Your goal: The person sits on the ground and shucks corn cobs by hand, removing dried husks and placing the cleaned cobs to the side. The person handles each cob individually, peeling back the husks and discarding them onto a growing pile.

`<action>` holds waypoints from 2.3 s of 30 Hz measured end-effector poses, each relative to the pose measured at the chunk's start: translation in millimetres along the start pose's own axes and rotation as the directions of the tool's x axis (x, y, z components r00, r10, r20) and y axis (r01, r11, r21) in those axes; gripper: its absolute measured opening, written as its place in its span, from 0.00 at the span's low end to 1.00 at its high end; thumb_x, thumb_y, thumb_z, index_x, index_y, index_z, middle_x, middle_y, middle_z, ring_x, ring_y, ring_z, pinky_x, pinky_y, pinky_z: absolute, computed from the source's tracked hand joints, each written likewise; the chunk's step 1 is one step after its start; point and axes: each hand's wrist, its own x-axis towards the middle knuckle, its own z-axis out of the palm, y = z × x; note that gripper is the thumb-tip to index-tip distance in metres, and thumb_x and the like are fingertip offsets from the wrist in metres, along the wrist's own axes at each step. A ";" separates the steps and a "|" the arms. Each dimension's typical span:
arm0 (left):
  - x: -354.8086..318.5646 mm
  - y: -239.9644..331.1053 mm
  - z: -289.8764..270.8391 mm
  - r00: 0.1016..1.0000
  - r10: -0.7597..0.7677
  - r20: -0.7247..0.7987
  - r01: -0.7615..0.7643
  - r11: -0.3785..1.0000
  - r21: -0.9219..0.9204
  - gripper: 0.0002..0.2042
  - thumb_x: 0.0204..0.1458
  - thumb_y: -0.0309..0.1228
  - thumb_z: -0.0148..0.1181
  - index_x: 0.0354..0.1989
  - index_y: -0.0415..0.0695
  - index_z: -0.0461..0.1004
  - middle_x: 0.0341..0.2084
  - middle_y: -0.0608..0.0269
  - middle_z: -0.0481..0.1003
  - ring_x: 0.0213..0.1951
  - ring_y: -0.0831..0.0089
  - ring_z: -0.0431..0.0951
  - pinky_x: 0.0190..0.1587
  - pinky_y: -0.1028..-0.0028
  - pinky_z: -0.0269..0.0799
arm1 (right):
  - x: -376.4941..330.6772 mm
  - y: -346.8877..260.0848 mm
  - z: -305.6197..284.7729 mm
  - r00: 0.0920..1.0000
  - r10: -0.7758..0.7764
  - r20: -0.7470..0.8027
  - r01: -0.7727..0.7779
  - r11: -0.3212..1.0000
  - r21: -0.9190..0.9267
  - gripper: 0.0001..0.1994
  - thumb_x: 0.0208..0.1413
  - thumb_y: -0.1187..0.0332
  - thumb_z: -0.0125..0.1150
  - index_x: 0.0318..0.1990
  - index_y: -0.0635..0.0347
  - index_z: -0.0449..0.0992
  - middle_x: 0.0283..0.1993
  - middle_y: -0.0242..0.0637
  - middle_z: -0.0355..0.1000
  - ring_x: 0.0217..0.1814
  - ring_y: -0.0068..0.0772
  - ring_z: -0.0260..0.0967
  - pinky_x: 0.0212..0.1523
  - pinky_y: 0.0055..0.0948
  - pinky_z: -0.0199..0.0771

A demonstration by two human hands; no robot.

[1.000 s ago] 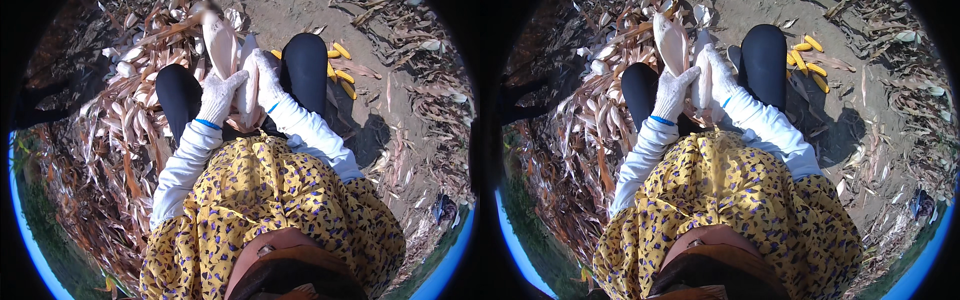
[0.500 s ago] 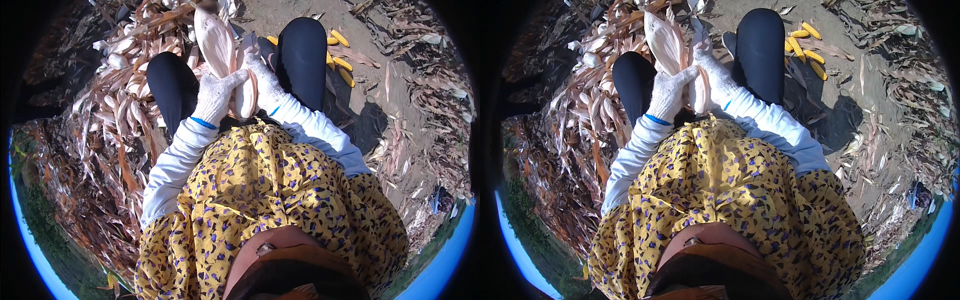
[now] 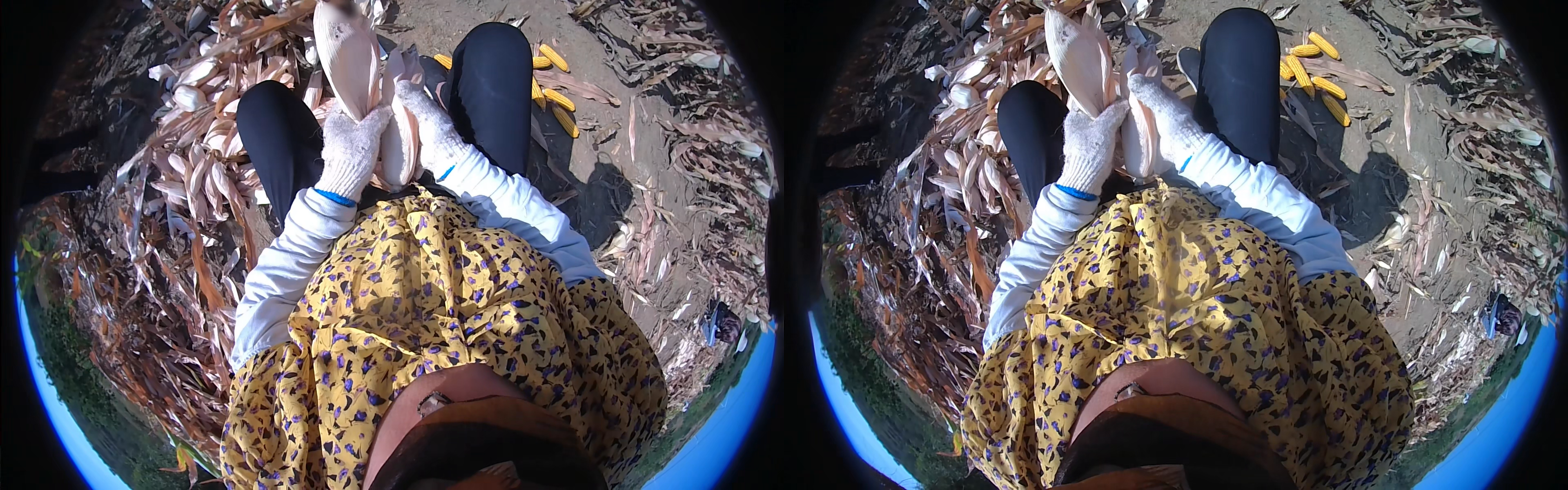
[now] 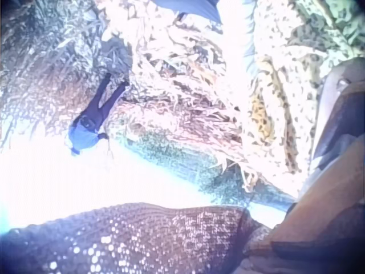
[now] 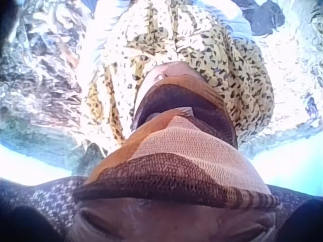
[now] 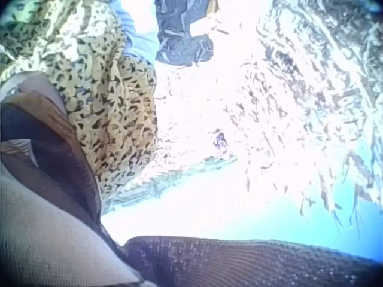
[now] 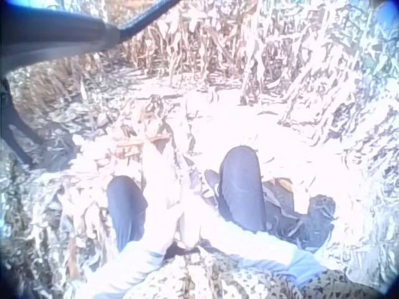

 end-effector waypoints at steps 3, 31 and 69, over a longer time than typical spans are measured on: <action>-0.1 8.1 2.1 0.999 0.031 -0.021 -0.030 0.999 0.033 0.18 0.47 0.30 0.64 0.47 0.35 0.74 0.35 0.54 0.79 0.36 0.68 0.79 0.40 0.70 0.75 | 12.2 2.6 -16.9 0.993 -0.087 0.085 0.077 0.991 0.108 0.16 0.63 0.55 0.57 0.52 0.54 0.75 0.47 0.32 0.74 0.50 0.29 0.71 0.54 0.31 0.71; 4.9 9.9 -3.3 0.947 0.319 -0.037 -0.285 0.889 0.359 0.19 0.49 0.32 0.64 0.49 0.38 0.74 0.38 0.51 0.79 0.42 0.60 0.80 0.45 0.67 0.73 | 5.1 -45.9 20.0 0.901 -0.433 0.005 0.233 0.474 -0.849 0.21 0.57 0.65 0.63 0.56 0.64 0.72 0.46 0.38 0.74 0.48 0.26 0.69 0.51 0.25 0.69; 18.1 -17.3 -24.9 0.998 -0.002 0.066 0.052 0.625 -0.779 0.19 0.51 0.26 0.61 0.52 0.35 0.70 0.42 0.54 0.76 0.41 0.64 0.78 0.46 0.66 0.77 | 13.1 -54.6 33.0 0.614 -0.771 0.170 0.676 0.402 -0.618 0.28 0.48 0.74 0.73 0.55 0.60 0.64 0.48 0.38 0.74 0.49 0.30 0.75 0.53 0.28 0.76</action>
